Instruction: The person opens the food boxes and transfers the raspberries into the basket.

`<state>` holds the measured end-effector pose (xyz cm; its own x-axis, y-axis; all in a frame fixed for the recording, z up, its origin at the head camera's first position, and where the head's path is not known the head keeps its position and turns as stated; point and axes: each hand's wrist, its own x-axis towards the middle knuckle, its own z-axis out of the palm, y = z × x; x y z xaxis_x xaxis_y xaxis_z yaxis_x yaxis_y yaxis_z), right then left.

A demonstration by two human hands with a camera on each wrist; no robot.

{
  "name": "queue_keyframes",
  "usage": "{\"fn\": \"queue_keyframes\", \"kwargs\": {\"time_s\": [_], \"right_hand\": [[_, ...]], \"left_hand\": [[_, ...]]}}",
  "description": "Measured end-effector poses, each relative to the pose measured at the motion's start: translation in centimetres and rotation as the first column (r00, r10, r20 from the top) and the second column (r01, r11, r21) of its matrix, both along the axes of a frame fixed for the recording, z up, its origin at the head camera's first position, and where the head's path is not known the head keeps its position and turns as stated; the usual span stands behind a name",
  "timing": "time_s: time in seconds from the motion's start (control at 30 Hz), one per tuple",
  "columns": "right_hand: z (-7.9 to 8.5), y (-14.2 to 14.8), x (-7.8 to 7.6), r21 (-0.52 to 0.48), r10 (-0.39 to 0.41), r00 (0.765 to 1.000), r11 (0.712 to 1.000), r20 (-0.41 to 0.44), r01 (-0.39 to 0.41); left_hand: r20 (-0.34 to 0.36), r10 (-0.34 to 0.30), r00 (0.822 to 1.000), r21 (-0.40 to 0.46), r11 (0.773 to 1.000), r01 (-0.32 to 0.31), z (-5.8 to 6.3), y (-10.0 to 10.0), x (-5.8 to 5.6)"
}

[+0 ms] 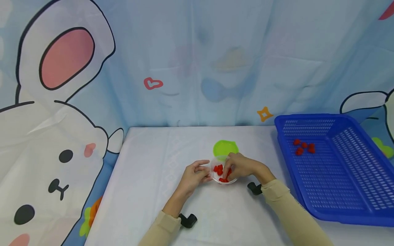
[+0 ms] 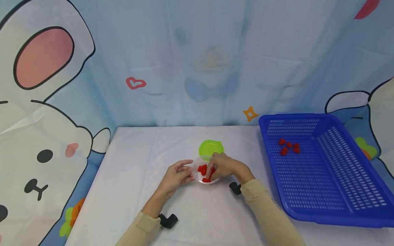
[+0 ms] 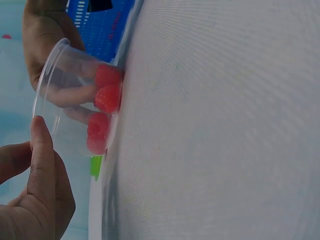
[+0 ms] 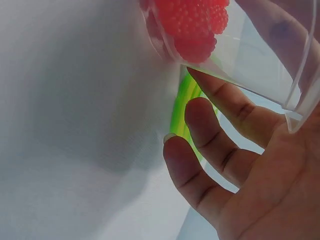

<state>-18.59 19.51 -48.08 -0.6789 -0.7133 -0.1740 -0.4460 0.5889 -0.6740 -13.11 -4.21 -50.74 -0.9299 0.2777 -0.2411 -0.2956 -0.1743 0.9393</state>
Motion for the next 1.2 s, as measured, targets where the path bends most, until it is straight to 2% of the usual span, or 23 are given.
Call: {"fn": "queue_keyframes", "kwargs": {"time_s": [0.43,0.67,0.77,0.97,1.2], "right_hand": [[-0.13,-0.28,-0.06,0.000,-0.036,0.999,0.999,-0.007,0.036],[-0.04,-0.41,0.14,0.072,-0.090,0.995,0.993,-0.050,0.093],[-0.11,-0.43,0.24,0.074,-0.093,0.993,0.992,-0.066,0.098],[-0.17,-0.42,0.38,0.080,-0.097,0.994,0.992,-0.056,0.101],[0.24,-0.77,0.43,0.170,-0.124,0.990,0.976,-0.063,0.133]], "left_hand": [[-0.001,0.002,1.000,0.003,1.000,-0.002,0.06,0.03,-0.11],[0.000,0.003,1.000,-0.004,1.000,-0.003,0.25,0.06,-0.11],[0.003,0.004,1.000,-0.006,1.000,-0.004,0.22,0.10,-0.12],[0.001,0.003,1.000,-0.013,1.000,-0.003,0.07,0.09,-0.12],[-0.001,0.001,1.000,-0.011,1.000,-0.001,0.06,0.14,-0.09]]}}
